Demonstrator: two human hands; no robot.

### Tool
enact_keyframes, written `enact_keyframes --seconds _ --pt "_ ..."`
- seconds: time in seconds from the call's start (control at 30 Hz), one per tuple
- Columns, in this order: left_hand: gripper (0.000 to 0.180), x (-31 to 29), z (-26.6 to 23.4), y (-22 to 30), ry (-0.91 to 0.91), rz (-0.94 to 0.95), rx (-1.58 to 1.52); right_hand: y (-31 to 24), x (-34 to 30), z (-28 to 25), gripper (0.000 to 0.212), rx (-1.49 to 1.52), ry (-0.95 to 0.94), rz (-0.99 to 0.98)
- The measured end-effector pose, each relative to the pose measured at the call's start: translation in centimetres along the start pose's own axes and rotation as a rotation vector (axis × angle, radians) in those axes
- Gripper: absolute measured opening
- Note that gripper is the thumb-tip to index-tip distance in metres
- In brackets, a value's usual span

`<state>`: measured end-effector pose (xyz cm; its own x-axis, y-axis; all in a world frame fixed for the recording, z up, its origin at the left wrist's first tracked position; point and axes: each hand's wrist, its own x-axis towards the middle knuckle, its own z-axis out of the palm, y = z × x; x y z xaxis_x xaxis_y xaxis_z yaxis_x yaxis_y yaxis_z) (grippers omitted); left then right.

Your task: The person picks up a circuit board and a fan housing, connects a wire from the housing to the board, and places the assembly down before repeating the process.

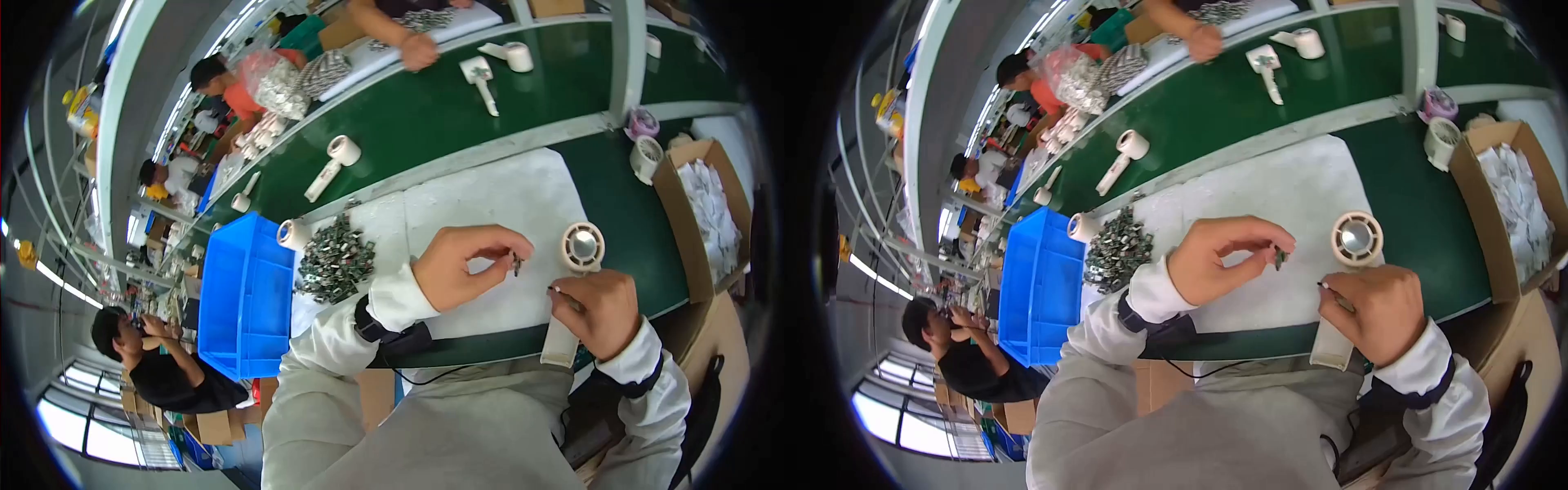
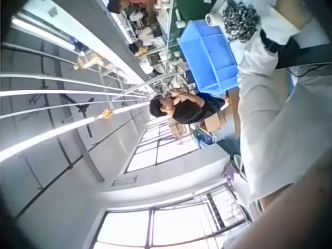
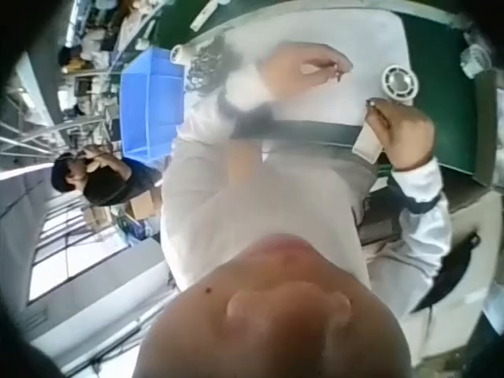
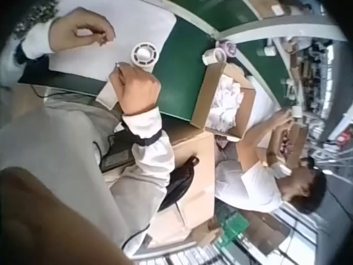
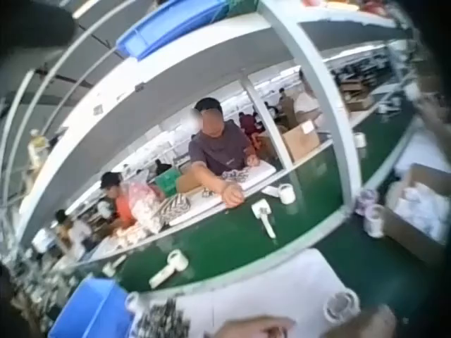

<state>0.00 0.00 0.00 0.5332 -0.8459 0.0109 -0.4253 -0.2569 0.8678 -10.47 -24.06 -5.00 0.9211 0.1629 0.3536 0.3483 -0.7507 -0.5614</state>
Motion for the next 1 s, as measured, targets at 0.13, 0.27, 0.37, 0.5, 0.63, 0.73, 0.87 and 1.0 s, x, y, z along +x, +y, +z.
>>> enact_keyframes --seconds 0.13,0.27,0.37,0.5,0.63,0.73,0.87,1.0 --pt "0.028 0.8 1.4 -1.3 0.044 0.052 -0.424 -0.8 0.3 0.7 0.012 0.113 0.072 0.008" --pt "0.024 1.9 4.9 -0.1 0.183 0.037 -0.493 0.2 -0.4 -0.1 0.012 0.264 0.141 0.054" --pt "0.026 1.9 5.8 0.7 0.329 0.036 -0.577 0.3 -0.5 0.1 0.012 0.323 0.132 0.060" --pt "0.028 1.9 5.7 0.6 0.346 -0.053 -0.687 0.3 -0.5 -0.1 0.012 0.299 0.121 0.045" --pt "0.030 1.2 5.3 -1.7 0.193 -0.022 -0.559 0.2 -0.3 -0.2 0.011 0.256 0.117 -0.002" --pt "0.031 1.1 5.6 -1.8 0.185 -0.030 -0.542 0.3 -0.2 -0.3 0.011 0.267 0.108 -0.003" --pt "0.032 1.2 5.2 -1.7 0.163 0.028 -0.402 0.5 -0.1 -0.1 0.011 0.256 0.121 -0.034" --pt "0.032 1.0 5.2 -1.9 0.147 0.035 -0.309 0.6 -0.3 0.0 0.011 0.271 0.102 -0.036"
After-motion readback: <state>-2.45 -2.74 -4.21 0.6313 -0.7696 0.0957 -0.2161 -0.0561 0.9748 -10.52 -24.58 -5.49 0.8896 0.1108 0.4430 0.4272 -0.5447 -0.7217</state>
